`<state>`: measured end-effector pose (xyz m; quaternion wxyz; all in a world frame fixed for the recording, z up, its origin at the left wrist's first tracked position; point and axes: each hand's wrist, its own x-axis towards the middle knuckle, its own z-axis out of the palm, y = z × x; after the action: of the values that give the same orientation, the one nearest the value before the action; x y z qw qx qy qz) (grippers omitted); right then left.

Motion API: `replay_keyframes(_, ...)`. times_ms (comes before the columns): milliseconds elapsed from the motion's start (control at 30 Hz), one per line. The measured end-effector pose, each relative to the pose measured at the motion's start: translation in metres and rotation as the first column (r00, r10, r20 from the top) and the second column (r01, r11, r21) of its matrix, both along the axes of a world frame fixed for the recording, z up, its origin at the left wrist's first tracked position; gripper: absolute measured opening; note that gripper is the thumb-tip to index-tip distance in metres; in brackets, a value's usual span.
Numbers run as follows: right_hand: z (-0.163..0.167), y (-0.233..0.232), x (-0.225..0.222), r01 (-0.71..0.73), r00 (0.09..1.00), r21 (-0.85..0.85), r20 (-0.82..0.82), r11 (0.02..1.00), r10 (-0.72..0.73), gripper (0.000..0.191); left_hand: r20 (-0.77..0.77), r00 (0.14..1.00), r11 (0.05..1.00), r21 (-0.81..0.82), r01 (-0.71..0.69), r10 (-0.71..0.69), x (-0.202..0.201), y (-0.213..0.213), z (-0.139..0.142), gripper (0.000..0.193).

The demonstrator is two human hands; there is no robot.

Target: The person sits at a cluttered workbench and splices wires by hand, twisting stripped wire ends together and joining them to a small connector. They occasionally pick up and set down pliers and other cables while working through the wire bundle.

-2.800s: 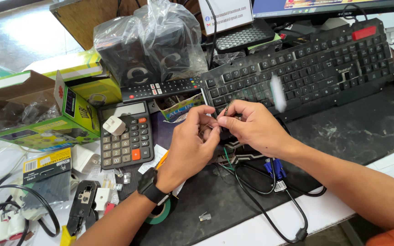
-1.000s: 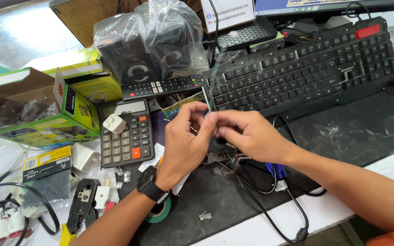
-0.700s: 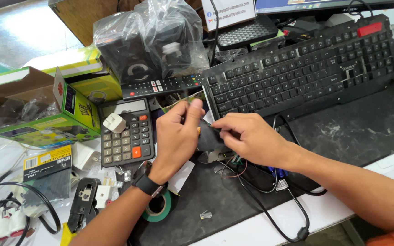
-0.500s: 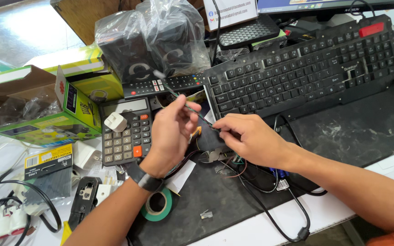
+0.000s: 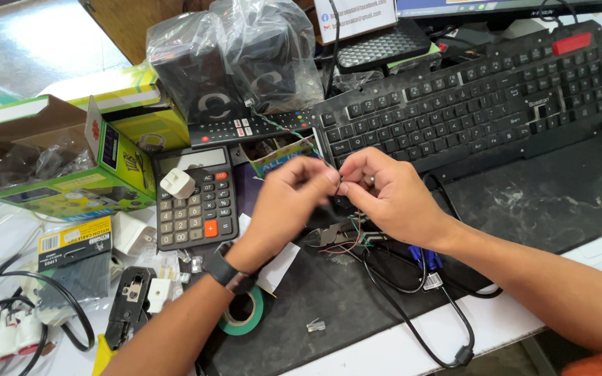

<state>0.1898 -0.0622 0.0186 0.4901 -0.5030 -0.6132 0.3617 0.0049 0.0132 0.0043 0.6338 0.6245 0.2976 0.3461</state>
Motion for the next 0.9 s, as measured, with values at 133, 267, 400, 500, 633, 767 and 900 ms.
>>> replay_keyframes(133, -0.001, -0.005, -0.002, 0.032, 0.999, 0.014, 0.014, 0.999, -0.032, 0.017, -0.026, 0.999, 0.999, -0.026, 0.045, -0.045, 0.001, -0.012, 0.003, 0.016)
replay_keyframes(267, -0.002, -0.007, -0.004, 0.025, 1.0, 0.12, -0.007, 0.992, -0.025, 0.02, -0.056, 0.994, 0.908, 0.415, -0.062, 0.094, -0.001, -0.017, 0.01, 0.011)
replay_keyframes(400, -0.004, -0.008, -0.004, -0.018, 0.998, 0.139, -0.056, 0.99, 0.026, 0.021, 0.006, 0.994, 0.841, 0.531, -0.1, 0.113, -0.005, -0.02, 0.013, 0.011)
replay_keyframes(500, -0.003, -0.008, 0.0, -0.005, 0.999, 0.054, 0.034, 0.999, 0.003, 0.01, 0.104, 0.992, 0.97, 0.228, -0.089, 0.067, -0.005, -0.016, 0.011, 0.012)
replay_keyframes(633, 0.004, -0.001, 0.009, -0.073, 0.95, -0.266, -0.313, 0.961, -0.014, 0.012, 0.1, 0.987, 0.98, 0.14, -0.142, 0.128, -0.002, -0.007, 0.006, 0.015)
replay_keyframes(767, 0.011, 0.006, 0.015, -0.39, 0.722, -0.385, -0.692, 0.836, 0.018, 0.017, 0.115, 0.983, 0.979, 0.133, -0.155, 0.14, -0.001, -0.005, 0.002, 0.017)
replay_keyframes(900, 0.012, 0.002, 0.002, -0.316, 0.83, -0.363, -0.554, 0.876, 0.07, 0.019, 0.154, 0.98, 0.992, -0.023, -0.127, 0.129, -0.002, -0.003, 0.002, 0.017)
